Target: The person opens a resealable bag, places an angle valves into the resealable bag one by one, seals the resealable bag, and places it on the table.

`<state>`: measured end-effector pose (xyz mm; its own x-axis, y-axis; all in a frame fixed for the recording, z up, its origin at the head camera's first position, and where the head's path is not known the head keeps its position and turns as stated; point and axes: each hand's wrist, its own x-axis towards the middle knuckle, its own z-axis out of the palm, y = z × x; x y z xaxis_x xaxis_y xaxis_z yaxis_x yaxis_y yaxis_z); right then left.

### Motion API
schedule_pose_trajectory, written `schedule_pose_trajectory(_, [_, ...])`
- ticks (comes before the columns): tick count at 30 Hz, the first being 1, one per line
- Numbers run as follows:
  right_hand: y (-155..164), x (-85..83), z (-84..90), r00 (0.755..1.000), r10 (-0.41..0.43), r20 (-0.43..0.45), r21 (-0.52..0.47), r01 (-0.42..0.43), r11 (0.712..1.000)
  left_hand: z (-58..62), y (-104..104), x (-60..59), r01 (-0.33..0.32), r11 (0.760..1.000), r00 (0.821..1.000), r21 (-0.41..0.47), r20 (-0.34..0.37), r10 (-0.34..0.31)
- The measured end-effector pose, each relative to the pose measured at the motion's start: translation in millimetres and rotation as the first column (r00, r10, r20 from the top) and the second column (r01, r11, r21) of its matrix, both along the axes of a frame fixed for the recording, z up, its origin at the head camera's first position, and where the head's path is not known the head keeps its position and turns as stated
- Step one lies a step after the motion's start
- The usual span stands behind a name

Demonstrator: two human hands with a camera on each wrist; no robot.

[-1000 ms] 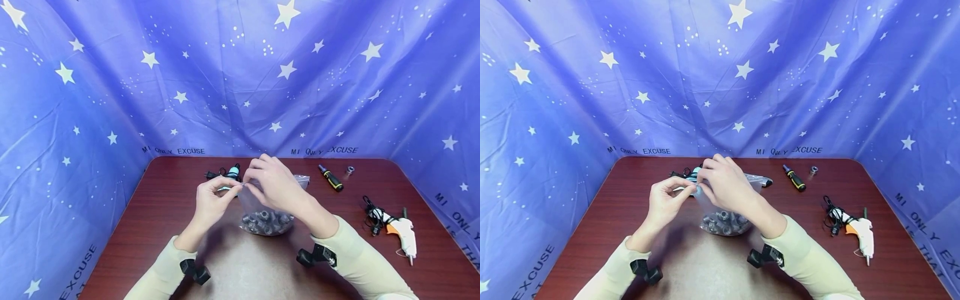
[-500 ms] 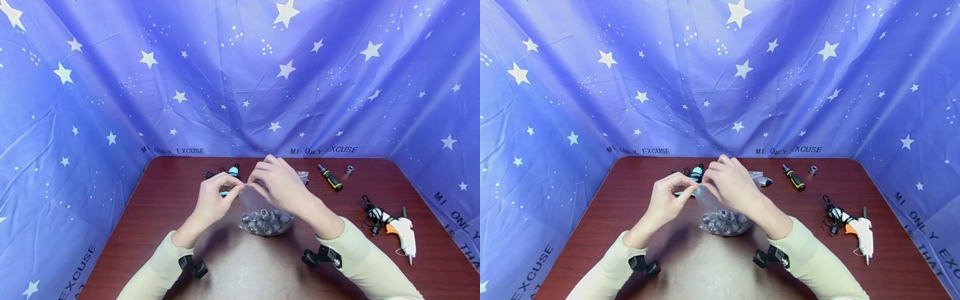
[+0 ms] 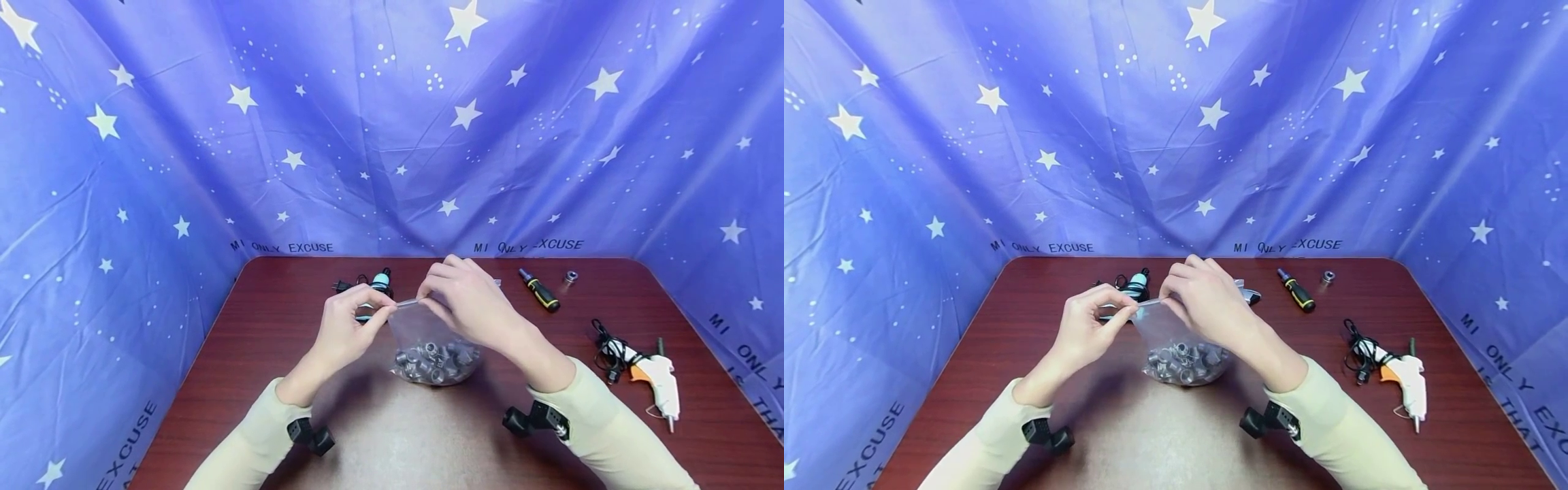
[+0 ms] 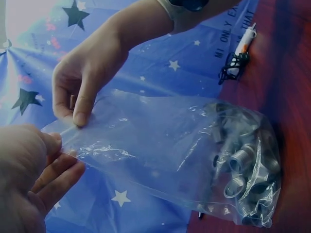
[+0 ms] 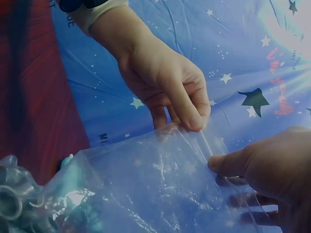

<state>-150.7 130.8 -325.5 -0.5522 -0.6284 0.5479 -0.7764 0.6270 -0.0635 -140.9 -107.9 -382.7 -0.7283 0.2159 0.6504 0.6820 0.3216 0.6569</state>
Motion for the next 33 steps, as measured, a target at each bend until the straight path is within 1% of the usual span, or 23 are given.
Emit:
schedule_pose_trajectory(3, [-0.3, 0.2, -0.2, 1.000, 0.008, 0.000, -0.008, -0.008, 1.000, -1.2, -0.5, -1.0, 0.012, 1.000, 1.000, 0.011, 0.000, -0.012])
schedule_pose_trajectory(6, [-2.0, 0.5, -0.3, 0.999, 0.032, 0.010, -0.043, -0.032, 0.999, -1.9, 0.2, -2.3, 0.027, 0.999, 1.000, 0.037, -0.004, -0.027])
schedule_pose_trajectory(9, [-3.8, 0.3, -2.0, 0.998, 0.053, 0.023, -0.068, -0.051, 0.996, -2.4, 1.2, -3.1, 0.037, 0.998, 0.999, 0.042, -0.015, -0.036])
schedule_pose_trajectory(14, [-6.3, 0.7, -1.6, 0.997, 0.061, 0.045, -0.074, -0.058, 0.996, -0.1, 5.0, -4.9, 0.064, 0.998, 0.996, 0.021, -0.055, -0.063])
schedule_pose_trajectory(17, [-7.4, 0.2, -1.4, 0.996, 0.071, 0.051, -0.061, -0.068, 0.996, 0.9, 6.7, -6.6, 0.084, 0.996, 0.992, -0.011, -0.090, -0.085])
schedule_pose_trajectory(19, [-7.2, -0.1, -1.7, 0.996, 0.072, 0.045, -0.053, -0.070, 0.996, 1.7, 6.8, -7.2, 0.085, 0.996, 0.991, -0.034, -0.099, -0.088])
schedule_pose_trajectory(24, [-3.2, -0.7, -3.1, 0.997, 0.073, 0.034, -0.059, -0.071, 0.996, 3.4, 5.3, -6.5, 0.084, 0.994, 0.993, -0.063, -0.081, -0.089])
schedule_pose_trajectory(28, [1.4, -0.8, -3.5, 0.994, 0.087, 0.061, -0.061, -0.083, 0.995, 4.6, 3.9, -5.7, 0.095, 0.993, 0.993, -0.074, -0.055, -0.100])
schedule_pose_trajectory(33, [6.9, -1.9, -3.4, 0.992, 0.078, 0.101, -0.054, -0.073, 0.996, 5.0, 4.1, -6.2, 0.078, 0.994, 0.996, -0.080, -0.039, -0.081])
